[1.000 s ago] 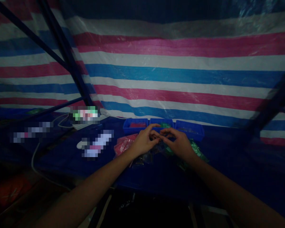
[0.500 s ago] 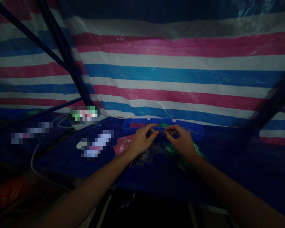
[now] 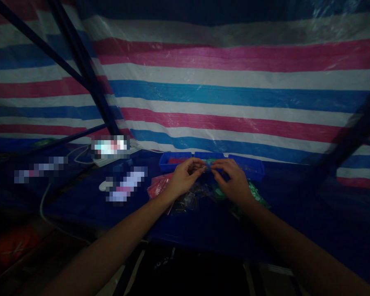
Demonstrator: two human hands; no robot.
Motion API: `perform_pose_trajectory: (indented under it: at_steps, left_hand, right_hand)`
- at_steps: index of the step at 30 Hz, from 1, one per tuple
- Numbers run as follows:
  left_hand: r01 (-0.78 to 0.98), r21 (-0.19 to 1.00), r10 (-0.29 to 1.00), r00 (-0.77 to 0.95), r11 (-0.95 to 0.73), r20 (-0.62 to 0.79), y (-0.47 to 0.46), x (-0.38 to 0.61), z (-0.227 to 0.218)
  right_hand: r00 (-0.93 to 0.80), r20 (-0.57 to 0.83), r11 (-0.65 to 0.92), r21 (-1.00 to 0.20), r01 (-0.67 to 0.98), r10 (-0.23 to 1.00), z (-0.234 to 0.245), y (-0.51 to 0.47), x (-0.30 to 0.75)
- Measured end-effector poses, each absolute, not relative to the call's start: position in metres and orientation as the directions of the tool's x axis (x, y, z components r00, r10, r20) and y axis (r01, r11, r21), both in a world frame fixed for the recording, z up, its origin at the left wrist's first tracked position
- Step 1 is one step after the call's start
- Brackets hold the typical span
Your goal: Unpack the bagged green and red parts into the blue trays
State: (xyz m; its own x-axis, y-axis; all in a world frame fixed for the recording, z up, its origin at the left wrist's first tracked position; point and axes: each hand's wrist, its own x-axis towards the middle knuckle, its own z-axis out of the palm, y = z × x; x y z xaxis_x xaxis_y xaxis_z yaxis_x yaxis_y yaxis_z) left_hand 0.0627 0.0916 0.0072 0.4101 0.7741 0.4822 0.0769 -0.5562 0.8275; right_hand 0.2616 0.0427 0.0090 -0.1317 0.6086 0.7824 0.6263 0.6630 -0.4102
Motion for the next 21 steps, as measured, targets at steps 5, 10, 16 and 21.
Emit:
perform_pose_trajectory:
  at_steps: [5, 10, 16, 21]
  left_hand:
    - [-0.046, 0.874, 0.773, 0.446, -0.484, 0.452, 0.089, 0.065, 0.008]
    - [0.033, 0.864, 0.771, 0.471, -0.502, 0.43, 0.09, 0.062, 0.008]
    - [0.153, 0.853, 0.792, 0.48, -0.499, 0.377, 0.094, 0.058, 0.005]
    - [0.0, 0.884, 0.789, 0.451, -0.468, 0.418, 0.101, 0.061, 0.003]
  right_hand:
    - [-0.111, 0.721, 0.651, -0.536, 0.537, 0.684, 0.009, 0.043, 0.263]
    - [-0.135, 0.642, 0.626, -0.642, 0.442, 0.754, 0.01, 0.044, 0.263]
    - [-0.207, 0.725, 0.686, -0.462, 0.562, 0.657, 0.013, 0.036, 0.26]
    - [-0.383, 0.704, 0.755, -0.334, 0.565, 0.598, 0.012, 0.034, 0.254]
